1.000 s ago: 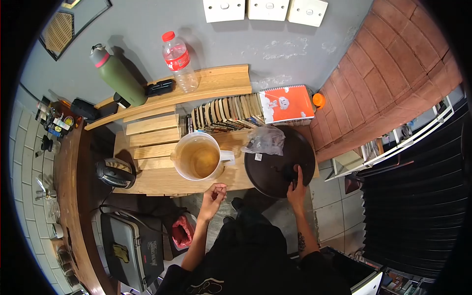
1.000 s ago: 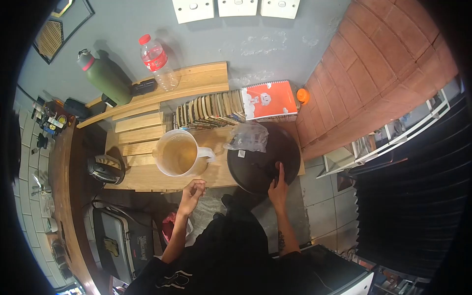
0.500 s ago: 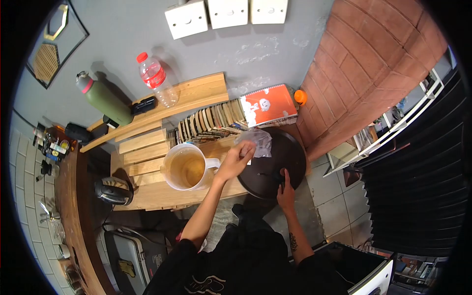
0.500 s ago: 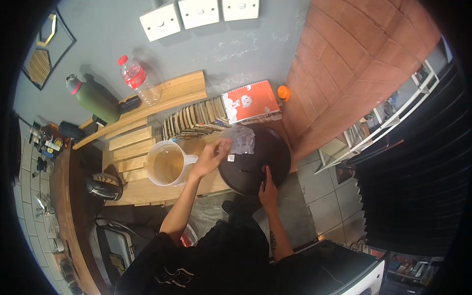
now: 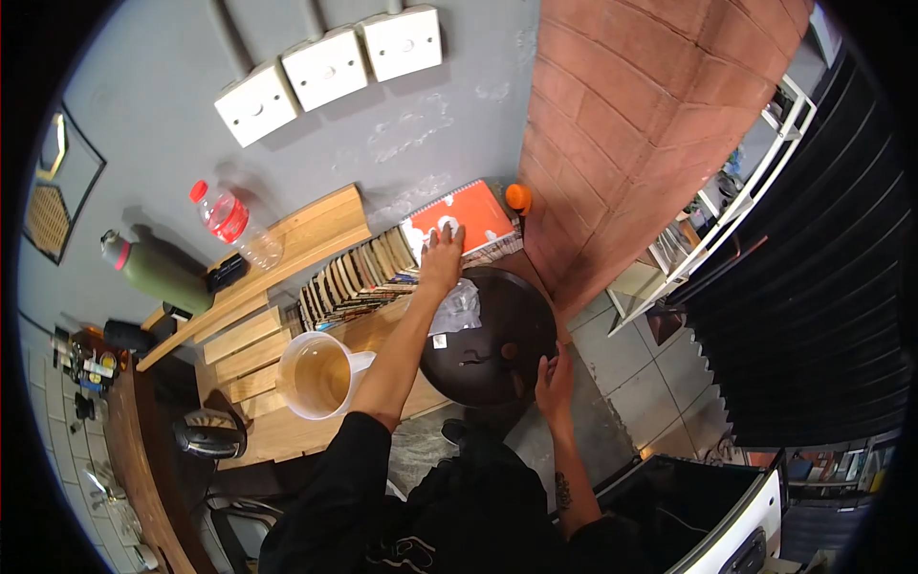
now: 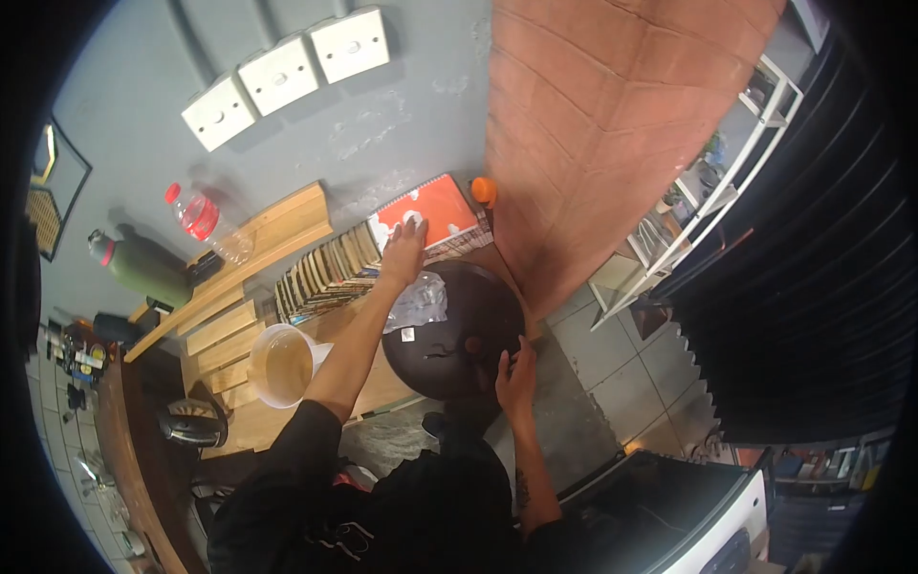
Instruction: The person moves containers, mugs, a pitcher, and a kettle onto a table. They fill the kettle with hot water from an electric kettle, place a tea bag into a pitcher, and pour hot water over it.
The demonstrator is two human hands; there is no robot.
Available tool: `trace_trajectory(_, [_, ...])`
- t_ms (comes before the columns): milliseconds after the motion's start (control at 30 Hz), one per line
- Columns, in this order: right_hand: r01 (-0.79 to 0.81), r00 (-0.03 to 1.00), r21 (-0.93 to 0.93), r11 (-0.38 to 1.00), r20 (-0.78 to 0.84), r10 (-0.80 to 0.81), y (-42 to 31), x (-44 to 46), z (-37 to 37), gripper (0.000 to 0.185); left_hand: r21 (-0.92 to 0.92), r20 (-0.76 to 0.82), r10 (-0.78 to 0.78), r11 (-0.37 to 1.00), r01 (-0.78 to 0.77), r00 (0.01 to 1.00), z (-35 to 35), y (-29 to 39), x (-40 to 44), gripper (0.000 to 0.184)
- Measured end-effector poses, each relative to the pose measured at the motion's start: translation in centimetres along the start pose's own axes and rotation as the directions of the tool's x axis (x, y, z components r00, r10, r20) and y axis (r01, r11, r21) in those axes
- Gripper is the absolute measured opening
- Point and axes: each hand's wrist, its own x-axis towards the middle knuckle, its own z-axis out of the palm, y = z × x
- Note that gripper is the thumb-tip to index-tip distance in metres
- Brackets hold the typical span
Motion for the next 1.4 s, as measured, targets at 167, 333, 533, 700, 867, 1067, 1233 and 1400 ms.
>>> trace_trajectory(167, [0.108, 0.993, 0.051, 0.993, -0.053, -0.105, -2.1, 4.8, 0.5, 0.027, -0.217, -0.036, 0.073, 0.973, -0.080, 0.997, -0.8, -1.9, 0.2, 0.058])
trace_trajectory(333, [0.274, 0.960, 0.062, 0.960, 0.034, -0.277, -5.4, 10.9, 3.6, 0.015, -0.538, 0.011, -0.004, 0.843, 0.009, 1.000, -6.2, -2.6, 1.8, 0.038])
trace_trajectory(533, [0.448, 0.888, 0.094, 0.889, 0.067, -0.455, -6.1, 19.1, 10.6, 0.016, -0.524, 0.063, -0.049, 0.848, 0.075, 0.997, -8.7, -4.6, 3.6, 0.037])
trace_trajectory(700, [0.506, 0.863, -0.181, 0.844, 0.116, -0.492, -8.3, 24.3, 14.1, 0.028, -0.539, 0.090, -0.061, 0.836, 0.100, 0.994, -7.3, -5.1, 3.8, 0.040])
trace_trajectory(867, [0.511, 0.856, -0.420, 0.750, 0.166, -0.490, -6.7, 28.1, 17.3, 0.040, -0.536, -0.049, -0.027, 0.844, -0.004, 0.998, -6.5, -3.4, 2.1, 0.037])
trace_trajectory(1067, [0.294, 0.941, -0.456, 0.840, 0.294, -0.169, -7.7, 29.3, 17.5, 0.044, -0.553, -0.030, -0.066, 0.832, 0.039, 0.997, -6.8, -3.6, 1.7, 0.040])
trace_trajectory(1233, [0.404, 0.900, -0.163, 0.900, 0.245, -0.359, -6.8, 30.3, 18.0, 0.024, -0.588, -0.040, -0.029, 0.809, -0.001, 0.999, -7.3, -3.9, 2.1, 0.040])
trace_trajectory(1400, [0.308, 0.947, 0.116, 0.944, 0.054, -0.316, -6.1, 31.2, 19.3, 0.014, -0.578, 0.073, -0.085, 0.809, 0.111, 0.994, -8.1, -4.3, 2.5, 0.042])
